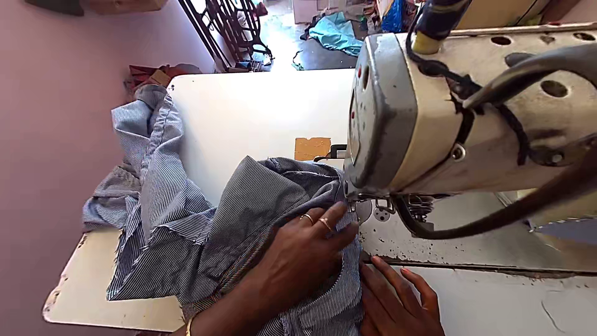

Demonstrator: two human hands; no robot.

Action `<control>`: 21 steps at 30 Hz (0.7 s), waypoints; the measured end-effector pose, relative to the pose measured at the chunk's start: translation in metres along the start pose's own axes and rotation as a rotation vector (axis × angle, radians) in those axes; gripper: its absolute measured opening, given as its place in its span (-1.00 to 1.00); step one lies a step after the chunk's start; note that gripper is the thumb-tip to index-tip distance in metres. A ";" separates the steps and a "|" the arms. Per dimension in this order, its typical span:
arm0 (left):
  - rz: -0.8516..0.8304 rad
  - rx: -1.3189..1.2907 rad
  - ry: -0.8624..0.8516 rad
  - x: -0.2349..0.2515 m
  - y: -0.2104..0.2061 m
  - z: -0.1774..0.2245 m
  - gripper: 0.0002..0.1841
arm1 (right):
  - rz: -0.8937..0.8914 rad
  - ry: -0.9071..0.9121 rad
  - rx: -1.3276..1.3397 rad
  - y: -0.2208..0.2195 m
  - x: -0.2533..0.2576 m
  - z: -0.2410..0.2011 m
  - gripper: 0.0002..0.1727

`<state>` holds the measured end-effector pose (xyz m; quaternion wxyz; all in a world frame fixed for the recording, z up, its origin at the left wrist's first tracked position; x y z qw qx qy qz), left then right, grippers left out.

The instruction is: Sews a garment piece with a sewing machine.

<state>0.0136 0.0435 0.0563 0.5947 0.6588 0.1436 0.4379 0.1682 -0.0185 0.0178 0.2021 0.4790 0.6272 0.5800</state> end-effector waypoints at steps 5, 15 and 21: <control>0.076 -0.130 -0.035 -0.008 -0.008 -0.006 -0.70 | 0.015 -0.004 0.008 0.000 0.001 0.001 -0.61; 0.041 -0.283 0.014 -0.011 -0.012 -0.013 -0.70 | -0.020 0.008 0.030 0.002 0.001 0.000 -0.66; -0.028 -0.294 -0.025 -0.012 -0.024 -0.020 -0.64 | -0.020 -0.006 0.030 0.000 0.006 0.001 -0.70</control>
Point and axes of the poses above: each hand's wrist, its own x-axis towards the middle knuckle, its own y-axis out of the back of the hand, z = x × y, the point moved 6 cm from there along x, towards the middle knuckle, and after that the axes turned 6 degrees about -y, right-handed, at the moved point
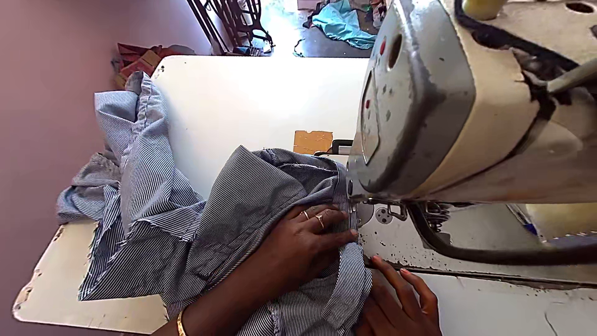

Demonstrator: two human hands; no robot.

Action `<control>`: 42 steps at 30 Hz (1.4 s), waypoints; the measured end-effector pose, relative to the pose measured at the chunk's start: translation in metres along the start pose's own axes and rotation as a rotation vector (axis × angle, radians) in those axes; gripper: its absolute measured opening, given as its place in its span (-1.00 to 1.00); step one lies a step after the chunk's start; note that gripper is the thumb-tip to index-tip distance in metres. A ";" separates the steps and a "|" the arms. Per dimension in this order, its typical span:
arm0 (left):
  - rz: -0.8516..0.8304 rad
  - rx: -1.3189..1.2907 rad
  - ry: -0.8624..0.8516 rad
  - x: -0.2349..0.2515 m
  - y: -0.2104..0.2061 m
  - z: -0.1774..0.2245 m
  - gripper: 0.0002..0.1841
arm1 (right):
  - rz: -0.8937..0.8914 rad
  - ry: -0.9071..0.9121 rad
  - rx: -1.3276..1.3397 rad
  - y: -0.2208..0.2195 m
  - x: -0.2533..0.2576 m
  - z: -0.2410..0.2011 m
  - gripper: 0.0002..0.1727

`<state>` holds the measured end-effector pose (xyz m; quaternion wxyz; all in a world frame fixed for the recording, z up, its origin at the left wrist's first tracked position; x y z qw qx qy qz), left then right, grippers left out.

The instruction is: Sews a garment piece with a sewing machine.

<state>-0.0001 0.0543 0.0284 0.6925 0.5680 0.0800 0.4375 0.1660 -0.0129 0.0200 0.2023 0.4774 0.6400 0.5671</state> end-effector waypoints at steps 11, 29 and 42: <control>-0.004 -0.020 -0.051 0.011 0.003 -0.016 -0.66 | 0.010 -0.011 -0.031 -0.004 0.014 0.001 -0.69; 0.155 -0.122 0.265 -0.021 0.008 0.012 -0.60 | 0.107 -0.019 -0.018 -0.006 -0.001 0.003 -0.57; 0.056 0.139 0.009 0.002 0.009 0.026 -0.65 | 0.072 0.013 0.007 -0.005 0.005 0.001 -0.69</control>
Point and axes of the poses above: each hand's wrist, its own x-axis towards the middle knuckle, its own y-axis out of the back of the hand, z = x × y, the point moved 6 cm from there along x, towards the middle knuckle, and after that the axes turned 6 degrees about -y, right-handed, at the moved point
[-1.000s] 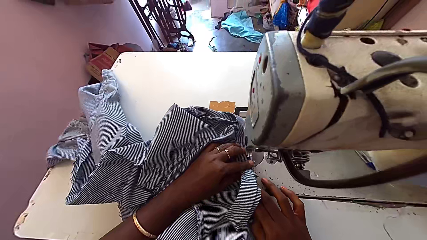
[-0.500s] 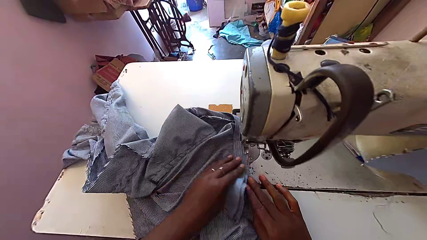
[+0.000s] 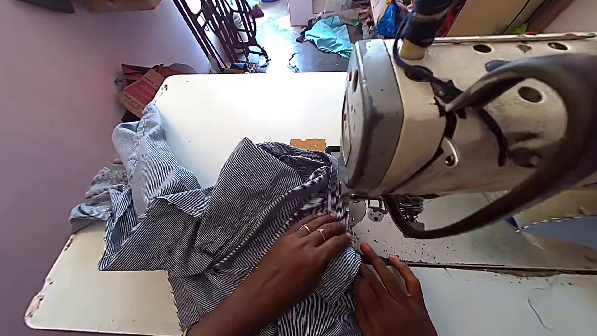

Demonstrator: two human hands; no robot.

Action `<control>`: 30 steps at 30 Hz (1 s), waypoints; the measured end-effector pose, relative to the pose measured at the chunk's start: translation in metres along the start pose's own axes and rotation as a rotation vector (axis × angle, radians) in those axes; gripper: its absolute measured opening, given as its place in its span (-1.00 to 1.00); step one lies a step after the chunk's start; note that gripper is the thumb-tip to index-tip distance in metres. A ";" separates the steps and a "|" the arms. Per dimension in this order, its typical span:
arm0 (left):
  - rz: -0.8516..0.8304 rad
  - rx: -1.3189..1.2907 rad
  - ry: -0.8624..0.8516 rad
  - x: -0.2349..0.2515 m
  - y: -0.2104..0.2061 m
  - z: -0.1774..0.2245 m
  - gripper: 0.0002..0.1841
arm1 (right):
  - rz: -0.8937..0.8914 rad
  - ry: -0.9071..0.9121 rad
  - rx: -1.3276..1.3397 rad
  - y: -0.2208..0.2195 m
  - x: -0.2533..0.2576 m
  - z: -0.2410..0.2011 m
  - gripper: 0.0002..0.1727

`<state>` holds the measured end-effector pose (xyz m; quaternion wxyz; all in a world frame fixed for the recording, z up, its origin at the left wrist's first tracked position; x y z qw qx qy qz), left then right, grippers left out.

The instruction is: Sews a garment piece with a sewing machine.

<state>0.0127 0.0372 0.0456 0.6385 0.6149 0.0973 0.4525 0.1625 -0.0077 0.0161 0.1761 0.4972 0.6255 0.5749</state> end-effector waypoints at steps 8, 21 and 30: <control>-0.055 -0.007 0.052 -0.012 -0.009 0.003 -0.58 | -0.007 -0.001 -0.005 0.002 -0.001 0.001 -0.73; -0.026 -0.030 0.060 -0.001 -0.007 -0.004 -0.62 | -0.021 -0.017 -0.030 0.000 0.010 0.009 -0.74; 0.321 -0.114 0.066 -0.007 0.014 -0.013 -0.84 | -0.090 -0.791 1.154 0.009 0.036 0.040 -0.71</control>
Point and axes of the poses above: each hand's wrist, its own x-axis towards the middle knuckle, its own y-axis out of the back of the hand, z = x × y, the point moved 6 cm from there along x, towards the middle knuckle, and after that the axes turned 6 degrees about -y, right-handed, at the moved point
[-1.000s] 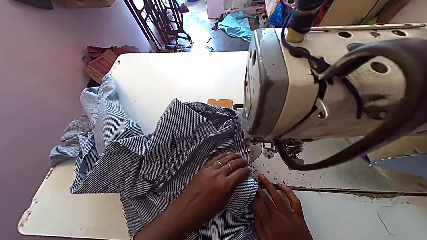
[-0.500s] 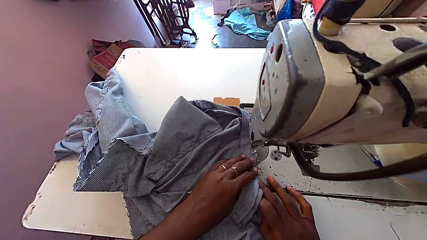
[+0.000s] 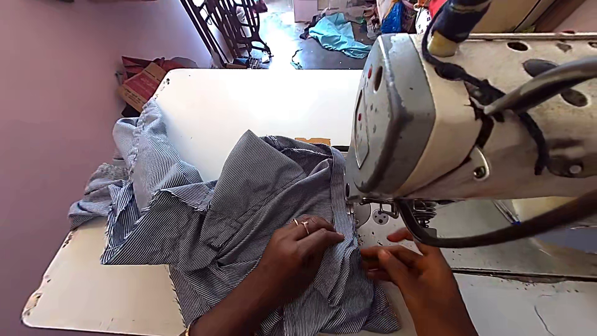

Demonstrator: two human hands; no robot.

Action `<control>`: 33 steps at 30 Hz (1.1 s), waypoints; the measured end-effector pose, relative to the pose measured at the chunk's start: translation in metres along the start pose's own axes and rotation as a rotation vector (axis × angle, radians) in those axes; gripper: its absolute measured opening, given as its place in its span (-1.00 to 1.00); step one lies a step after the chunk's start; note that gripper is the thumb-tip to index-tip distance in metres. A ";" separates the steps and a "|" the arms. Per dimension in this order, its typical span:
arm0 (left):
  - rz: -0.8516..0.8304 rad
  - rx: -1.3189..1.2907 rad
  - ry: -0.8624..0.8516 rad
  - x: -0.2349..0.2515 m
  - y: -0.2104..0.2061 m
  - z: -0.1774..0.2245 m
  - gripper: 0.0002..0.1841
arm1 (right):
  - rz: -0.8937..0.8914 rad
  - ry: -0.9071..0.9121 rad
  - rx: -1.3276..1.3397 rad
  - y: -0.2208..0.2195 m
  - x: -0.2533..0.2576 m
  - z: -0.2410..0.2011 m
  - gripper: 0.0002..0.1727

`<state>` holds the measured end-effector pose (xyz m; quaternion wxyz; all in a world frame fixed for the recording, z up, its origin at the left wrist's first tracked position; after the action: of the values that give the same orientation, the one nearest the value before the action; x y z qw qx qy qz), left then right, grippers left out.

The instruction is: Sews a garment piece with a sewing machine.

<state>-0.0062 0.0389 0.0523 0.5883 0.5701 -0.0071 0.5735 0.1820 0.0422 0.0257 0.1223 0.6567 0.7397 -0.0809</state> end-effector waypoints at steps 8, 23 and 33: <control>-0.121 -0.061 -0.030 0.000 -0.008 -0.001 -0.87 | 0.037 -0.302 0.282 -0.024 0.025 0.002 -0.38; -0.079 -0.149 0.203 0.008 -0.005 -0.016 -0.84 | 0.127 0.654 -0.894 -0.020 -0.027 0.011 -0.74; -0.220 -0.067 -0.034 -0.001 -0.016 -0.004 -0.73 | 0.103 0.781 -1.229 -0.031 -0.033 0.016 -0.67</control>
<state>0.0014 0.0461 0.0400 0.6661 0.5571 0.0267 0.4951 0.1563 0.0025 0.0188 0.1997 0.4844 0.6096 0.5948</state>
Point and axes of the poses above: each hand's wrist, its own x-axis towards the middle knuckle, its own y-axis out of the back of the hand, z = x × y, the point moved 6 cm from there along x, towards the middle knuckle, and after that the axes turned 6 degrees about -y, right-handed, at the moved point
